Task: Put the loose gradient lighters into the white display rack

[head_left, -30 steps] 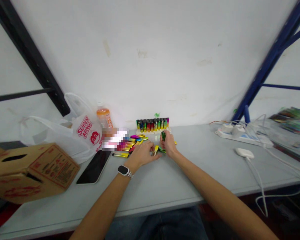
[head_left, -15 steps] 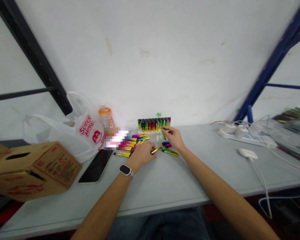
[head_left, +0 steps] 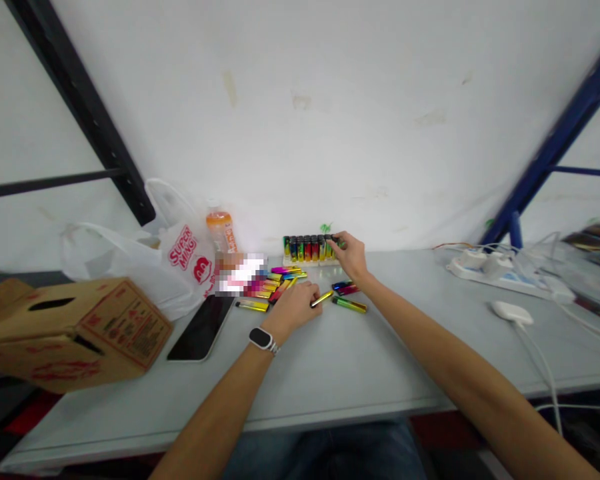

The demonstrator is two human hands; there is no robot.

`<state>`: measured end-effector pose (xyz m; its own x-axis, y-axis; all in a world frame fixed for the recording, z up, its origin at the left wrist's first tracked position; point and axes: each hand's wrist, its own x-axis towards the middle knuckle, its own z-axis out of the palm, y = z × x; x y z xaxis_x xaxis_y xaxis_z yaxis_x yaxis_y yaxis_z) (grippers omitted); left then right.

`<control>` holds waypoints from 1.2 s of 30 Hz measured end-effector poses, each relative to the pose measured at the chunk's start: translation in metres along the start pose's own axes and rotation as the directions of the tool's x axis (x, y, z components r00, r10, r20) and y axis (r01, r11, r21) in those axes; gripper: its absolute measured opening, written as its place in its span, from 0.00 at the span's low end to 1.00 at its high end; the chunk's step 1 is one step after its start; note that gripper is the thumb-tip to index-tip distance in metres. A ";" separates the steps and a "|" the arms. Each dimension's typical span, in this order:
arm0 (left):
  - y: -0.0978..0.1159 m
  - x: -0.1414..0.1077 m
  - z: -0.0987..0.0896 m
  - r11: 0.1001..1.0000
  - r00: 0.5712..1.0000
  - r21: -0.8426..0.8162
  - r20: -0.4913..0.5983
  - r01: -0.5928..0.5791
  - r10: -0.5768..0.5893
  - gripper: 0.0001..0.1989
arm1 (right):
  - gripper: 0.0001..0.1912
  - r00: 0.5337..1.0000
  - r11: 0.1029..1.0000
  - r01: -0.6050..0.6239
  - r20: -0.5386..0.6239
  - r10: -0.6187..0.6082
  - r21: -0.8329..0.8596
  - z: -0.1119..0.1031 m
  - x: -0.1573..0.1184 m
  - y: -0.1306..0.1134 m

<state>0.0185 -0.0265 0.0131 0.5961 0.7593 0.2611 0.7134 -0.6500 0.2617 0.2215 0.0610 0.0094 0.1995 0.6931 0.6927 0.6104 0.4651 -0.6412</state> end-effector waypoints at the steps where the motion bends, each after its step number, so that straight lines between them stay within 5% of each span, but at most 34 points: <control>1: 0.000 0.000 0.000 1.000 1.000 0.002 -0.002 -0.001 0.001 0.04 | 0.14 1.000 0.999 0.022 0.002 -0.022 -0.045 0.003 0.004 0.003; 13: -0.002 -0.002 0.005 1.000 1.000 0.009 -0.017 -0.005 0.005 0.04 | 0.13 0.991 0.911 0.063 0.137 -0.007 -0.407 0.019 0.008 0.015; 21: -0.006 0.000 0.004 1.000 1.000 -0.023 -0.026 -0.007 0.006 0.04 | 0.18 0.981 0.794 0.140 0.192 -0.030 -0.591 0.017 -0.001 -0.004; 31: -0.009 0.006 -0.002 0.976 0.976 -0.217 -0.204 0.035 -0.080 0.07 | 0.17 0.982 0.790 0.001 0.150 0.115 -0.613 0.011 0.004 -0.001; 36: -0.016 0.012 0.003 0.937 0.930 -0.350 -0.340 0.012 -0.138 0.09 | 0.18 0.987 0.799 0.054 0.151 0.047 -0.600 0.012 0.000 -0.008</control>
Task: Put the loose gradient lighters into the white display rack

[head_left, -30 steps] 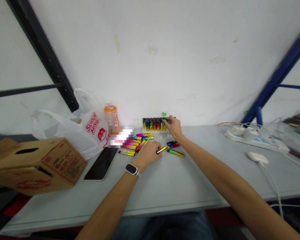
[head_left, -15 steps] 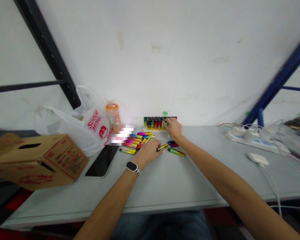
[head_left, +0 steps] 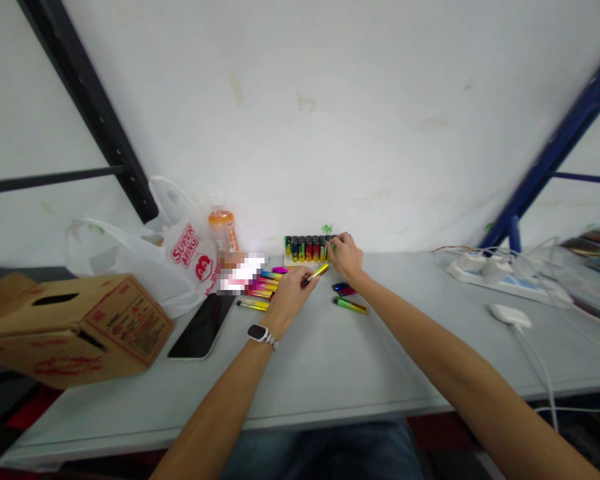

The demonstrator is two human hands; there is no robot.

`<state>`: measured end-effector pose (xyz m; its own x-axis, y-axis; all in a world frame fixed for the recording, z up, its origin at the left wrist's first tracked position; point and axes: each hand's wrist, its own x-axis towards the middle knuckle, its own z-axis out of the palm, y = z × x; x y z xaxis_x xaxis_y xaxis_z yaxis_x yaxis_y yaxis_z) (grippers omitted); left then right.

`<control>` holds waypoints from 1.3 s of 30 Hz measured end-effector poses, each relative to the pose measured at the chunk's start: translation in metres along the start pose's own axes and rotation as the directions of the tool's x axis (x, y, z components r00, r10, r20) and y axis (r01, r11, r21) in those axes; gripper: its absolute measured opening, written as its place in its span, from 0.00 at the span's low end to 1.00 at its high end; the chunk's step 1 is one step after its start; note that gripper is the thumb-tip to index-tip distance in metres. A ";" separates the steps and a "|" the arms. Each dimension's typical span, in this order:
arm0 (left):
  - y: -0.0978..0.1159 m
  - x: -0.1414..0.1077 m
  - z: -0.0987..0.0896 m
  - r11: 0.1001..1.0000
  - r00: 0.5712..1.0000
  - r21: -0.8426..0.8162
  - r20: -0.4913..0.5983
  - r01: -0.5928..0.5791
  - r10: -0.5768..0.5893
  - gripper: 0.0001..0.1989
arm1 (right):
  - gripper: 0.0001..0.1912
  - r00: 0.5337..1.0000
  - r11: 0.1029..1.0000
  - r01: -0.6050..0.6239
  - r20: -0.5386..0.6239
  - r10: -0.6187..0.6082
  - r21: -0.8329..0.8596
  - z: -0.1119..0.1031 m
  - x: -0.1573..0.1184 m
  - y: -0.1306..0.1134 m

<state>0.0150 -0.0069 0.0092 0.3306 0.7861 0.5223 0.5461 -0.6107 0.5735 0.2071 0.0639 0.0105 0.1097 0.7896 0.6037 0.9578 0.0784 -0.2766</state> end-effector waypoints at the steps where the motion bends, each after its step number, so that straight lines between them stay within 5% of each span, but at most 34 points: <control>1: -0.001 0.000 0.000 1.000 1.000 -0.012 -0.030 0.007 -0.007 0.09 | 0.18 1.000 1.000 0.003 -0.012 -0.003 0.006 -0.002 -0.001 -0.002; 7: 0.002 -0.001 -0.007 0.999 0.993 -0.032 -0.120 -0.004 0.000 0.08 | 0.22 0.996 0.959 0.074 -0.060 -0.060 0.273 -0.022 -0.025 -0.014; 13: 0.010 -0.002 -0.010 0.988 0.992 -0.153 -0.125 -0.023 0.003 0.10 | 0.35 0.960 0.689 -0.101 0.253 -0.123 0.717 -0.049 -0.059 -0.027; 20: 0.015 0.002 -0.004 0.921 0.993 -0.390 -0.111 -0.001 -0.045 0.21 | 0.38 0.839 0.682 -0.199 0.482 -0.253 0.704 -0.063 -0.070 -0.034; 23: 0.023 0.005 -0.002 0.832 0.993 -0.553 -0.080 0.033 -0.092 0.28 | 0.39 0.762 0.422 -0.423 0.567 -0.314 0.802 -0.063 -0.075 -0.038; 27: 0.032 0.005 -0.002 0.849 0.989 -0.524 -0.076 0.071 -0.129 0.27 | 0.40 0.752 0.062 -0.601 0.591 -0.291 0.797 -0.059 -0.082 -0.051; 30: 0.032 0.003 -0.001 0.882 0.989 -0.467 -0.088 0.065 -0.119 0.25 | 0.41 0.749 -0.051 -0.649 0.626 -0.219 0.759 -0.058 -0.087 -0.061; 35: 0.030 0.000 0.007 0.911 0.993 -0.411 -0.088 0.040 -0.083 0.24 | 0.38 0.661 -0.159 -0.749 0.741 -0.119 0.643 -0.059 -0.089 -0.063; 39: 0.034 -0.002 0.010 0.910 0.995 -0.414 -0.087 0.009 -0.049 0.24 | 0.34 0.699 -0.231 -0.680 0.710 0.082 0.696 -0.060 -0.084 -0.058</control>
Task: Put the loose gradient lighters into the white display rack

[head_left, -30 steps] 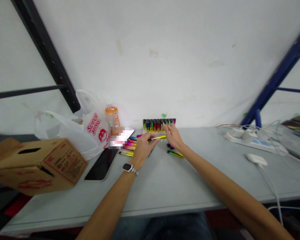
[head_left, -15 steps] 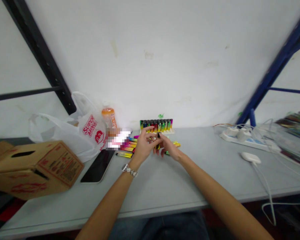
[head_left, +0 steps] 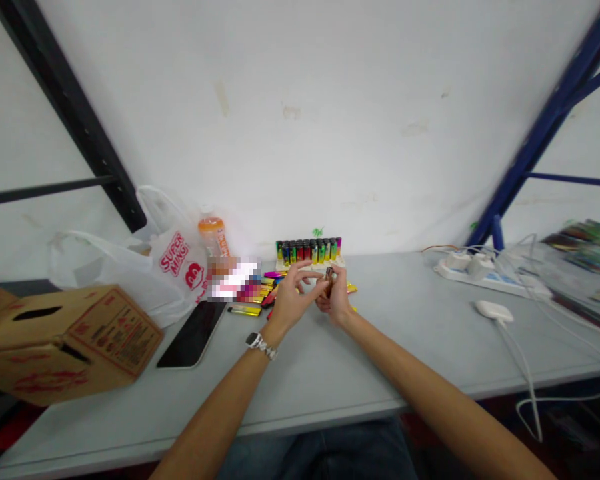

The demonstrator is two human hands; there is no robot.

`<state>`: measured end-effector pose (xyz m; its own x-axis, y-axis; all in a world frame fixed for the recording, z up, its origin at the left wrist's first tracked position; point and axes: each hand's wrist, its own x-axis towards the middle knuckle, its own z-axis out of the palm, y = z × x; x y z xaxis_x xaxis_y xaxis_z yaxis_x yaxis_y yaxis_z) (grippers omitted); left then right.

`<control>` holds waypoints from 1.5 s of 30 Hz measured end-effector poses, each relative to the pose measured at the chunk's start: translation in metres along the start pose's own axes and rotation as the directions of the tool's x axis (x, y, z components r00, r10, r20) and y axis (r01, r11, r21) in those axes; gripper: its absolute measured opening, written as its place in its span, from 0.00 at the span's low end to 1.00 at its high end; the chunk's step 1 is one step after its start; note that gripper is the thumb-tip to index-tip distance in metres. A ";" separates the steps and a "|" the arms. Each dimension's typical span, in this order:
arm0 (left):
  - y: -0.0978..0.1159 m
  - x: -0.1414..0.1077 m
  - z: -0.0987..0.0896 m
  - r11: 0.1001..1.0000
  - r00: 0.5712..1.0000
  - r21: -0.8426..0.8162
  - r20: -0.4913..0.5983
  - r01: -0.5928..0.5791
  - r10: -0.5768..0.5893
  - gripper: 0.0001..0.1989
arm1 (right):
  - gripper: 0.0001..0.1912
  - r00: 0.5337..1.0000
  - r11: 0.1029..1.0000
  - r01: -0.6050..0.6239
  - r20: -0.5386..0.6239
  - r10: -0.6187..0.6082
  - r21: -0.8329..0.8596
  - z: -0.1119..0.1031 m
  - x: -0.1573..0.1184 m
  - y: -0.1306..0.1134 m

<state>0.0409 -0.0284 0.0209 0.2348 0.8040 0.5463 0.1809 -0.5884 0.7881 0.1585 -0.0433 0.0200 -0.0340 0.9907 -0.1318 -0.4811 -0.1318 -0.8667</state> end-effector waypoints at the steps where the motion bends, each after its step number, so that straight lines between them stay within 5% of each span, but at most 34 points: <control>1: 0.000 0.000 0.000 1.000 1.000 -0.006 -0.001 -0.005 0.005 0.23 | 0.33 0.999 1.000 0.027 -0.021 -0.026 0.010 -0.001 0.001 -0.001; 18: -0.006 -0.004 0.003 0.990 0.997 0.142 0.083 -0.009 -0.003 0.13 | 0.32 0.998 1.000 0.016 -0.053 -0.016 0.010 -0.011 0.002 -0.012; 23: -0.016 -0.006 0.004 0.974 0.988 0.225 0.153 -0.021 -0.014 0.11 | 0.30 0.970 0.962 0.210 -0.083 -0.227 -0.173 -0.026 0.011 -0.017; 30: -0.023 -0.011 0.007 0.961 0.962 0.260 0.274 -0.090 0.016 0.10 | 0.20 0.841 0.754 0.493 0.016 -0.541 -0.434 -0.062 0.038 -0.031; 35: -0.023 -0.012 0.007 0.957 0.951 0.259 0.306 -0.129 0.045 0.07 | 0.15 0.744 0.451 0.523 0.128 -0.656 -0.723 -0.082 0.070 -0.048; 45: -0.022 -0.016 0.013 0.851 0.876 0.429 0.477 -0.304 0.073 0.11 | 0.12 0.708 0.208 0.570 0.347 -0.615 -0.795 -0.090 0.109 -0.057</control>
<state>0.0454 -0.0295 -0.0090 0.6740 0.6204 0.4009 0.4921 -0.7819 0.3826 0.2605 0.0693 0.0116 -0.0320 0.7942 0.6068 0.5768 0.5105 -0.6377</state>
